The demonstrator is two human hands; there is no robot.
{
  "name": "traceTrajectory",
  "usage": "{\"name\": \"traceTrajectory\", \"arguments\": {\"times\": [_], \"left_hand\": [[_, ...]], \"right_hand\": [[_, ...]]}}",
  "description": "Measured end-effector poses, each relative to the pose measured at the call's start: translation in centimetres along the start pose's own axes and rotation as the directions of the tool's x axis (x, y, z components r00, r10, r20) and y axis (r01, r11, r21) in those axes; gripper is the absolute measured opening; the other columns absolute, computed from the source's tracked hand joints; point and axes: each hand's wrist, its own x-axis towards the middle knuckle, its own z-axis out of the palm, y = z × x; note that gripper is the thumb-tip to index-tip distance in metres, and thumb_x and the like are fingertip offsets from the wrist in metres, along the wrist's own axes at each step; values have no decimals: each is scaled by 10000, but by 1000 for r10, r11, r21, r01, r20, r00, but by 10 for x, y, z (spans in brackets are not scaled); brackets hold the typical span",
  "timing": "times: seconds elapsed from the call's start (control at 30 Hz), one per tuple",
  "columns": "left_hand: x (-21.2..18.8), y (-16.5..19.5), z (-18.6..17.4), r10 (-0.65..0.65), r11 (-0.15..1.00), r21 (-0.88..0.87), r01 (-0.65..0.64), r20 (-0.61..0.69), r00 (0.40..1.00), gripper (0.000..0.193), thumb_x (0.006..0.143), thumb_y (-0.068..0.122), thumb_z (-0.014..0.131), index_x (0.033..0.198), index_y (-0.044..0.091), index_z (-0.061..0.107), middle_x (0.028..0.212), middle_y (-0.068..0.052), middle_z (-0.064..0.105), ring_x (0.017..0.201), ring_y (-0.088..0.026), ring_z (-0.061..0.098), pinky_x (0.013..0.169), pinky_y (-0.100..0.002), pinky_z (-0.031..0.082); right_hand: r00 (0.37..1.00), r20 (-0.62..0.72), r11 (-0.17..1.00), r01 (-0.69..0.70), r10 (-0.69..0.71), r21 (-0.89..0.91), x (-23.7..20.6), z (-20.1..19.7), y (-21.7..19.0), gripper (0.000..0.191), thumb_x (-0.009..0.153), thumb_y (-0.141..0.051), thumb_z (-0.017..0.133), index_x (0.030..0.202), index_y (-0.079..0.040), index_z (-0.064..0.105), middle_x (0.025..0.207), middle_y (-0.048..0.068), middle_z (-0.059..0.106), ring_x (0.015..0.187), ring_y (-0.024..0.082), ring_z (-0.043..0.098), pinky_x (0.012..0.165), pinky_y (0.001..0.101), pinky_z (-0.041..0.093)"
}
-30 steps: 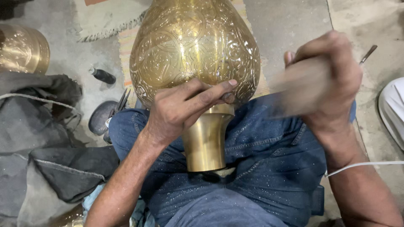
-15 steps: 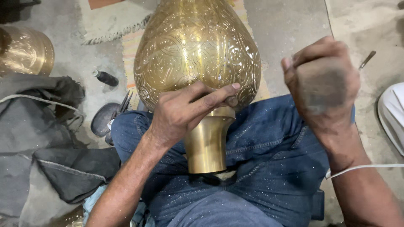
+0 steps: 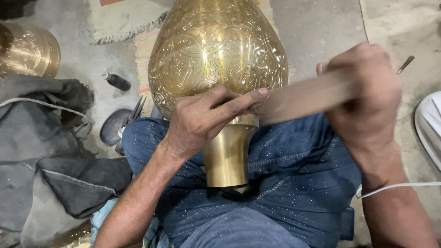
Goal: The person sits cross-legged on the floor holding a large engraved brass vessel on their lap. They hold a small punch against the vessel's surface and strike it with a wooden mallet, working the patterned decoration across the brass body.
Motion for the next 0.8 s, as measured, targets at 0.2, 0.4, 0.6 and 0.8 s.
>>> {"name": "traceTrajectory", "arguments": {"times": [0.2, 0.4, 0.6, 0.8], "left_hand": [[1, 0, 0, -32, 999, -34, 32, 13, 999, 490, 1033, 310, 726, 1480, 372, 535, 912, 70, 691, 809, -53, 692, 784, -240, 671], [8, -6, -17, -236, 888, -431, 158, -133, 963, 197, 1087, 153, 702, 1278, 194, 677, 1131, -51, 777, 850, -93, 785, 617, -165, 670], [18, -9, -13, 29, 967, -247, -54, -104, 994, 314, 1069, 195, 755, 1352, 136, 633, 1129, -47, 769, 919, -127, 767, 752, -239, 672], [12, -15, -14, 22, 990, -137, -23, -10, 1000, 451, 989, 253, 803, 1395, 203, 611, 961, 38, 749, 842, -86, 726, 751, -261, 638]], "right_hand": [[999, 30, 999, 35, -34, -36, -6, -1, 3, 268, 973, -144, 797, 1157, -105, 607, 973, 7, 676, 926, 190, 659, 854, 372, 532], [991, 70, 929, 133, -115, -346, -21, 6, 24, 199, 1007, -30, 796, 1116, -63, 633, 972, 92, 643, 920, 251, 627, 852, 360, 481], [973, 222, 848, 166, -59, -504, -17, 25, 24, 305, 841, -56, 818, 1105, -81, 668, 931, 73, 642, 892, 262, 639, 824, 429, 489], [977, 211, 860, 96, 14, -502, -16, 19, 19, 421, 817, -59, 834, 1220, -91, 717, 909, 94, 683, 820, 278, 646, 747, 439, 487]]}}
